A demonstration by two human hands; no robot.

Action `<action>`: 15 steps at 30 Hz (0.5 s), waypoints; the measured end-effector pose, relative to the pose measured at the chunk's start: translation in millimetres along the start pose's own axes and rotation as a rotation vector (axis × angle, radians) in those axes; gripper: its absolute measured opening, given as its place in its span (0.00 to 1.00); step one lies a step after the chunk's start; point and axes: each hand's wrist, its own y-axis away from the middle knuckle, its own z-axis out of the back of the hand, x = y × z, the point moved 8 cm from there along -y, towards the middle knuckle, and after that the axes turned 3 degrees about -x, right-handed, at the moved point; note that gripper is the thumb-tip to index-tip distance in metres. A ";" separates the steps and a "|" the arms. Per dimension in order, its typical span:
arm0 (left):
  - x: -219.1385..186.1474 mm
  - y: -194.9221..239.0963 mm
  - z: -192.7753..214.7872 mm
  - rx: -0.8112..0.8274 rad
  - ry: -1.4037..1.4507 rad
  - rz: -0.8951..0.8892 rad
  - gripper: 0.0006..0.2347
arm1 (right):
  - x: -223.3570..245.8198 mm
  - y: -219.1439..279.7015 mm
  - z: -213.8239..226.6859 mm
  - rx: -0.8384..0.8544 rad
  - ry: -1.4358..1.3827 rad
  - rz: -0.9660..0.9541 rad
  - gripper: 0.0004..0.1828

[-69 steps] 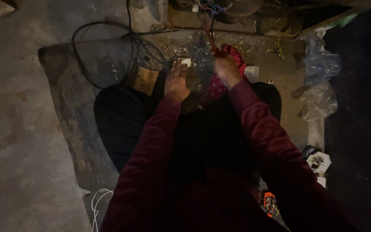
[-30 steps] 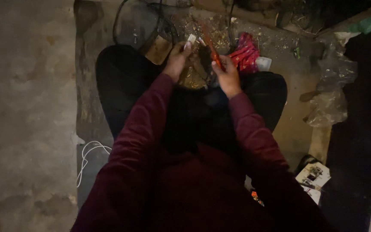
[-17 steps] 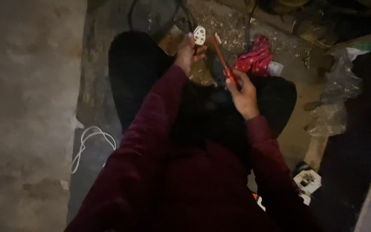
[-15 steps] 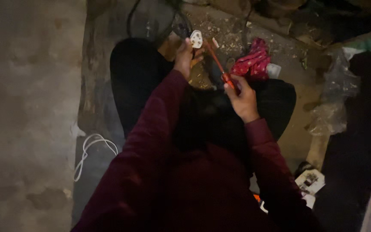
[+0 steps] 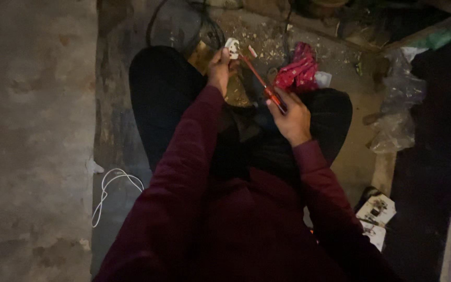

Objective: The person sits on the floor and uses a screwdriver and wrench to work on electrical wiring inside a wall cavity. They manipulate wires and tighten connections within the junction box area.

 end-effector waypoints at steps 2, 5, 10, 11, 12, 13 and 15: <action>0.5 3.6 -0.3 -0.037 0.018 0.012 0.17 | 2.7 2.5 3.8 -0.002 -0.037 -0.013 0.19; -4.5 10.4 -2.7 -0.033 -0.040 -0.066 0.18 | 4.6 5.5 9.7 -0.011 -0.031 0.003 0.18; 0.4 14.5 9.4 -0.042 -0.085 -0.002 0.19 | 7.1 4.7 19.9 -0.071 -0.062 0.035 0.19; 0.2 13.2 13.5 -0.062 -0.093 -0.001 0.19 | 8.3 3.1 21.2 -0.095 -0.081 0.044 0.19; -3.2 9.7 14.1 -0.043 -0.088 -0.033 0.19 | 8.5 0.5 20.1 -0.097 -0.107 0.045 0.19; -2.5 10.0 14.4 -0.025 -0.082 -0.059 0.19 | 7.8 1.0 19.9 -0.095 -0.130 0.042 0.19; 1.9 10.1 13.7 -0.010 -0.066 -0.078 0.19 | 7.6 2.0 19.8 -0.096 -0.142 0.051 0.19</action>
